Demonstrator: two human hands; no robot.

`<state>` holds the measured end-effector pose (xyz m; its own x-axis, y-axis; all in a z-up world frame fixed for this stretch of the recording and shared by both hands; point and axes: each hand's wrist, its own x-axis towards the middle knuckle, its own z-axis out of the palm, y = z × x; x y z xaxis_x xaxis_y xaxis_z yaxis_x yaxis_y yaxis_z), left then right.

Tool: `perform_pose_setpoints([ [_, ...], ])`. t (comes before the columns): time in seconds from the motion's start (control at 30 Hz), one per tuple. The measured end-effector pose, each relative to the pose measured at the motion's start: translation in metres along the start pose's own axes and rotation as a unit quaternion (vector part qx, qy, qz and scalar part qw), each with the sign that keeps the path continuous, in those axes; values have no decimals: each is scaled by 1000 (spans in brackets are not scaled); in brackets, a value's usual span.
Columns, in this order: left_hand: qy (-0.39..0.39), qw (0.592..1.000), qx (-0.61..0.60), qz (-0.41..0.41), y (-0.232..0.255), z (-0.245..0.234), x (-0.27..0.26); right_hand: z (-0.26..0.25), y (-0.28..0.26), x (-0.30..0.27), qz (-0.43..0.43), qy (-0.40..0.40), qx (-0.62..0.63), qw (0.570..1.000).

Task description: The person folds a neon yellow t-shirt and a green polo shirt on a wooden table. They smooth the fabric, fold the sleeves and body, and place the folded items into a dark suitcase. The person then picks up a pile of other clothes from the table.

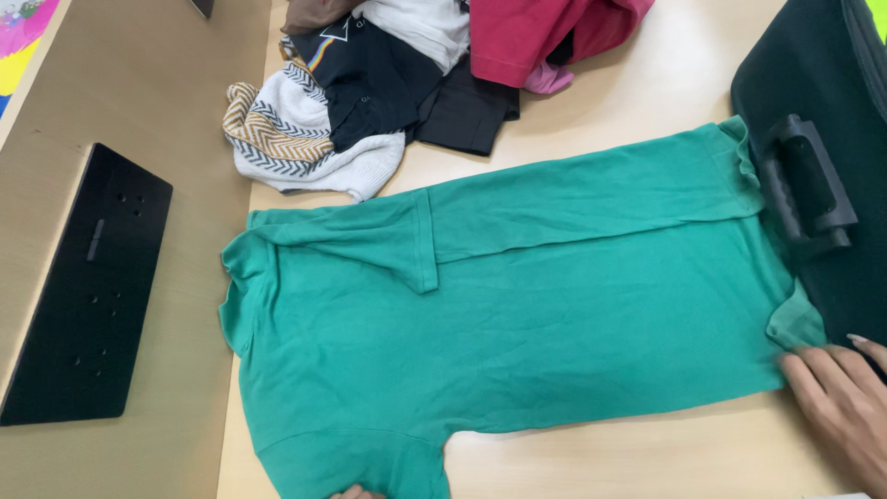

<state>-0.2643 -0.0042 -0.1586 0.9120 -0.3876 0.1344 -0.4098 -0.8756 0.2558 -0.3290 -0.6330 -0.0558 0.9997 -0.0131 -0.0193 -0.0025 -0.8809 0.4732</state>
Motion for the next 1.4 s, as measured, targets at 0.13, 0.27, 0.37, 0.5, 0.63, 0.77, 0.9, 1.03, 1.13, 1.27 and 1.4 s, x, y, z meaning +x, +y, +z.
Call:
perform_pose_setpoints([
  [0.13, -5, 1000, -1, 10, -10, 6, -6, -20, -11, 7, 41, -56, -35, 997],
  [0.27, -7, 1000, -7, 22, -16, -15, -7, -29, -13, 17, 56, -19, 7, 998],
  [0.37, -9, 999, -15, 40, -15, -68, 1, -35, -8, 27, 53, 48, 18, 997],
  [0.5, -94, 995, 16, -34, 14, -171, 62, -50, -9, 61, 65, 124, 29, 990],
  [0.63, -31, 994, 73, -69, 64, -224, 135, -78, -10, 96, 79, 140, -2, 987],
  [0.77, 96, 991, 91, 12, 58, -229, 195, -90, -13, 124, 90, 137, -20, 986],
  [0.9, 133, 988, 65, 38, 17, -205, 244, -83, -12, 157, 115, 116, -58, 985],
  [1.03, 70, 997, 36, -14, -17, -189, 278, -68, -2, 191, 157, 121, -29, 980],
  [1.13, 30, 996, -8, -85, -30, -186, 290, -51, 9, 200, 200, 152, 54, 966],
  [1.27, 21, 987, -98, -123, -42, -195, 293, -24, 26, 204, 223, 185, 195, 937],
  [1.4, 27, 974, -172, -141, -45, -194, 305, -7, 29, 201, 187, 211, 132, 950],
])
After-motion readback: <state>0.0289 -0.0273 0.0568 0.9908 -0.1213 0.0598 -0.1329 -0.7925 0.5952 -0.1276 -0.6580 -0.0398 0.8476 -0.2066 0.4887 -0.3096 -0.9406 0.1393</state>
